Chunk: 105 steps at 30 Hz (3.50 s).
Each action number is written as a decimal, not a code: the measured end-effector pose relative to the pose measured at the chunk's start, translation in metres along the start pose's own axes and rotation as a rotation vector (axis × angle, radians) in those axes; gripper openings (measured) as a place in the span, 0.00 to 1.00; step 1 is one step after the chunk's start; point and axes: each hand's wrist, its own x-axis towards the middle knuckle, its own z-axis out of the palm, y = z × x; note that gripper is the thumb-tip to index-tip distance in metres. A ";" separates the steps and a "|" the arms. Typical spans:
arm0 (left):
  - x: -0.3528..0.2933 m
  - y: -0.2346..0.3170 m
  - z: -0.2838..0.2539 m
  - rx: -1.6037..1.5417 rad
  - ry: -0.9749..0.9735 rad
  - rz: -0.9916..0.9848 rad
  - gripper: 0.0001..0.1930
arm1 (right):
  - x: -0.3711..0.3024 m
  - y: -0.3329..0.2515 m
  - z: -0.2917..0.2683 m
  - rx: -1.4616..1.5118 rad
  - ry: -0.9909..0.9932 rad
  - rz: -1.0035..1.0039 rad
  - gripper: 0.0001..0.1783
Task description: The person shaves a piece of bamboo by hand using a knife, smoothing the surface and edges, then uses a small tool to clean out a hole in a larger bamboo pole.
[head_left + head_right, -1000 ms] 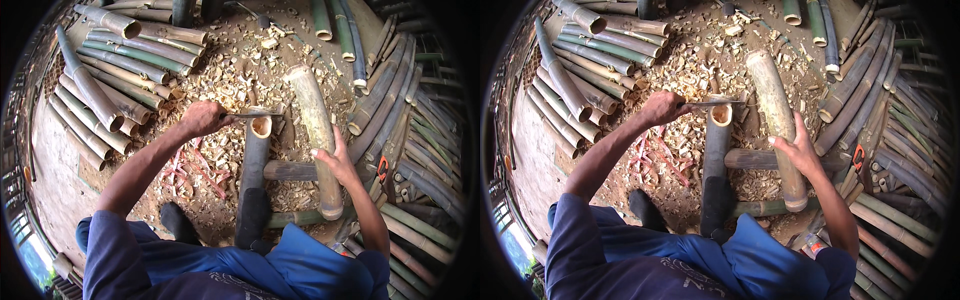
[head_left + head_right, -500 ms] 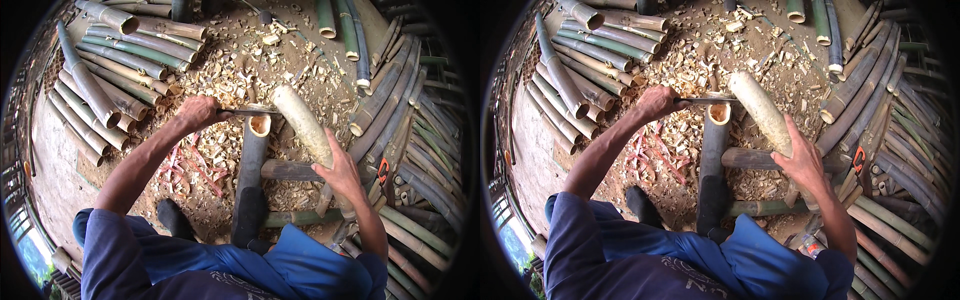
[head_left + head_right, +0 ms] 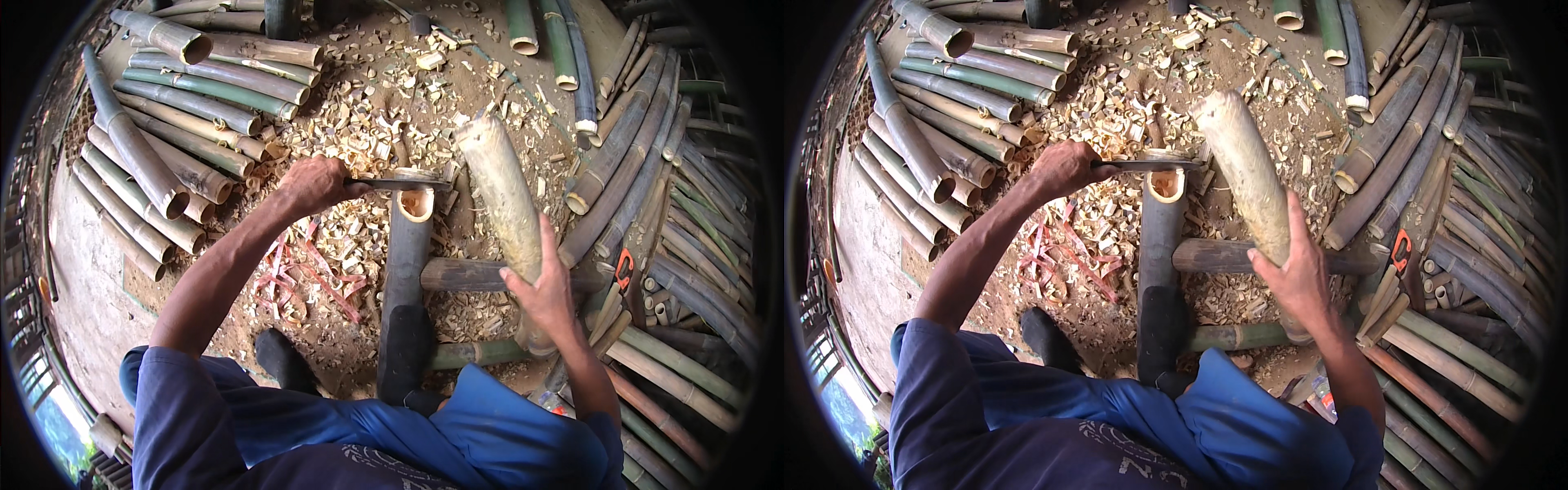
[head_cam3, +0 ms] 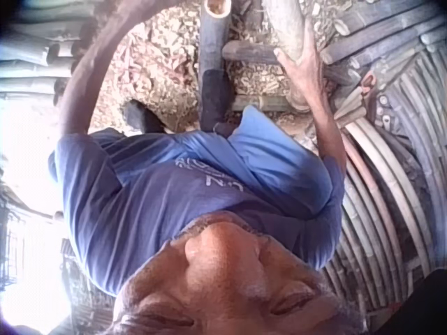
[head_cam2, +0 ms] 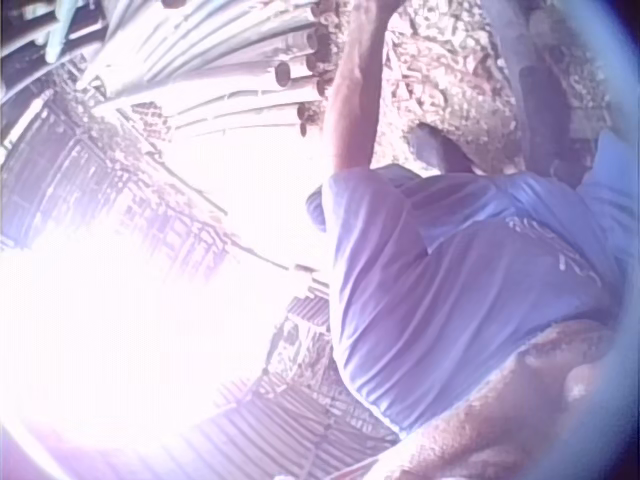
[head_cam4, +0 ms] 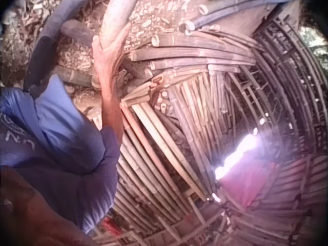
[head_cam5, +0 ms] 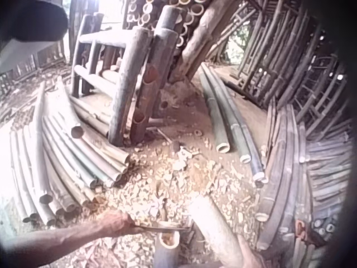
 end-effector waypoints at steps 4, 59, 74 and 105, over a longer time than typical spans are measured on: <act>0.002 0.002 -0.008 0.067 -0.026 0.006 0.29 | 0.004 -0.009 -0.010 -0.196 -0.289 0.145 0.56; -0.050 0.026 0.039 0.213 0.130 0.056 0.04 | 0.044 0.064 -0.071 -0.910 -0.344 -0.599 0.53; -0.041 0.025 0.043 0.224 0.018 -0.037 0.06 | 0.042 0.070 -0.063 -0.783 -0.248 -0.522 0.50; 0.006 0.015 0.004 -0.098 -0.072 0.020 0.23 | 0.026 -0.002 -0.029 -0.205 -0.339 0.208 0.42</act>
